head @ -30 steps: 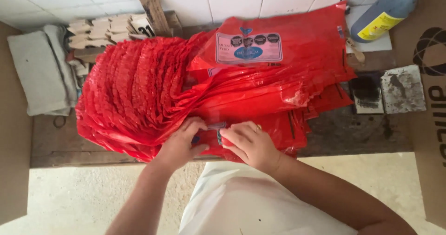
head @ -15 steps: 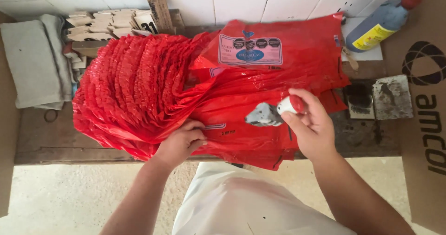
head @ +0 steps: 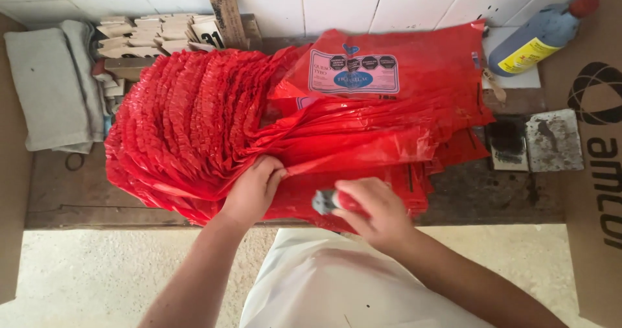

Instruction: Manually stamping a stack of red plastic bags one by one using a hand stamp and ink.

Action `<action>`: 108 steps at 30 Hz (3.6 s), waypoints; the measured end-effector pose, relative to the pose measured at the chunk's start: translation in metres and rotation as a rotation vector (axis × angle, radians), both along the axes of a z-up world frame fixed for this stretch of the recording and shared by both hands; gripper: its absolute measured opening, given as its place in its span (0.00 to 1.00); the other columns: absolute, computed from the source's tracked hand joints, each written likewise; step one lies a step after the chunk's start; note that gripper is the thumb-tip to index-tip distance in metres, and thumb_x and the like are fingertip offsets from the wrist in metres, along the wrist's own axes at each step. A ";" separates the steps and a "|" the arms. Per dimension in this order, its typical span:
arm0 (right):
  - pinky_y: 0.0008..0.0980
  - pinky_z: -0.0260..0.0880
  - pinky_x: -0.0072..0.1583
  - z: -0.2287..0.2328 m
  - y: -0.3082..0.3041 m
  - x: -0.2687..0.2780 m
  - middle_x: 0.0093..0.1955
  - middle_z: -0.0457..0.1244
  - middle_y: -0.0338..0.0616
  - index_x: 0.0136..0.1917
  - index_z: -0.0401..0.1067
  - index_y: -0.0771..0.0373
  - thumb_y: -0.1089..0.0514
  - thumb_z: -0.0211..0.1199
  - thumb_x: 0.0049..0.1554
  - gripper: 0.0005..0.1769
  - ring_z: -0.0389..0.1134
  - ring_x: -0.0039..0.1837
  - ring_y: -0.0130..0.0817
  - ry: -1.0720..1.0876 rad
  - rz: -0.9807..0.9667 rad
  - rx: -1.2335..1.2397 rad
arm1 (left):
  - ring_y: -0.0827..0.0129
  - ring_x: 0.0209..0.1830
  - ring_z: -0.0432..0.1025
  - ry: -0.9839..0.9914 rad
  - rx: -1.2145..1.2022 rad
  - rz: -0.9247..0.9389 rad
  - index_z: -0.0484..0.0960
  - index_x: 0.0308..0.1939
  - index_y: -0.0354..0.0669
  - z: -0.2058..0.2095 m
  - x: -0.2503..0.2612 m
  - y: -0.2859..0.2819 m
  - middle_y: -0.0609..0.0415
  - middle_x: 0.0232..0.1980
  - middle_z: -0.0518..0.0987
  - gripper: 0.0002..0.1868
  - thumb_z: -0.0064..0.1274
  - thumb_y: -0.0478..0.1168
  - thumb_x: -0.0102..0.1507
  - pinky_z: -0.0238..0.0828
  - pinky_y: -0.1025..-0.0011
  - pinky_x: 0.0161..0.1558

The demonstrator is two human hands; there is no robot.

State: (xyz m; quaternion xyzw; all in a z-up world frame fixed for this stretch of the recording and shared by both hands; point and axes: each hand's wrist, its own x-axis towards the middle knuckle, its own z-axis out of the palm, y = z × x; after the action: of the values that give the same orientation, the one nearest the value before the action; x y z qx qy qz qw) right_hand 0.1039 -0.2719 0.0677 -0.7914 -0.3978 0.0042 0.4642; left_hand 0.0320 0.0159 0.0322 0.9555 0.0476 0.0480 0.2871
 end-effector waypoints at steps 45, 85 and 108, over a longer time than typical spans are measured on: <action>0.33 0.71 0.55 -0.033 0.042 0.001 0.54 0.69 0.34 0.68 0.74 0.44 0.45 0.65 0.60 0.22 0.72 0.57 0.35 -0.314 -0.032 -0.005 | 0.70 0.53 0.77 -0.110 0.220 -0.136 0.81 0.42 0.60 -0.025 0.005 0.018 0.66 0.53 0.77 0.06 0.51 0.50 0.69 0.73 0.76 0.54; 0.52 0.64 0.60 0.043 -0.192 0.168 0.71 0.59 0.60 0.76 0.60 0.60 0.62 0.52 0.68 0.24 0.62 0.67 0.56 0.168 -0.701 -0.333 | 0.63 0.58 0.75 0.139 -0.141 -0.114 0.87 0.39 0.47 0.020 -0.011 0.000 0.57 0.61 0.77 0.05 0.58 0.40 0.62 0.65 0.67 0.66; 0.35 0.71 0.55 -0.014 0.033 0.010 0.56 0.70 0.32 0.66 0.75 0.43 0.41 0.68 0.57 0.24 0.73 0.55 0.34 -0.347 -0.011 0.046 | 0.65 0.44 0.81 -0.248 0.248 -0.086 0.76 0.42 0.59 -0.026 0.002 0.019 0.64 0.51 0.77 0.04 0.54 0.42 0.64 0.81 0.71 0.40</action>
State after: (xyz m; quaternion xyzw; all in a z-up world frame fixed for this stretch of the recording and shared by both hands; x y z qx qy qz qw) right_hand 0.1143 -0.2387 0.0535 -0.7717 -0.4674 -0.1441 0.4065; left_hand 0.0344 0.0346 0.0061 0.9716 -0.0355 0.1585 0.1723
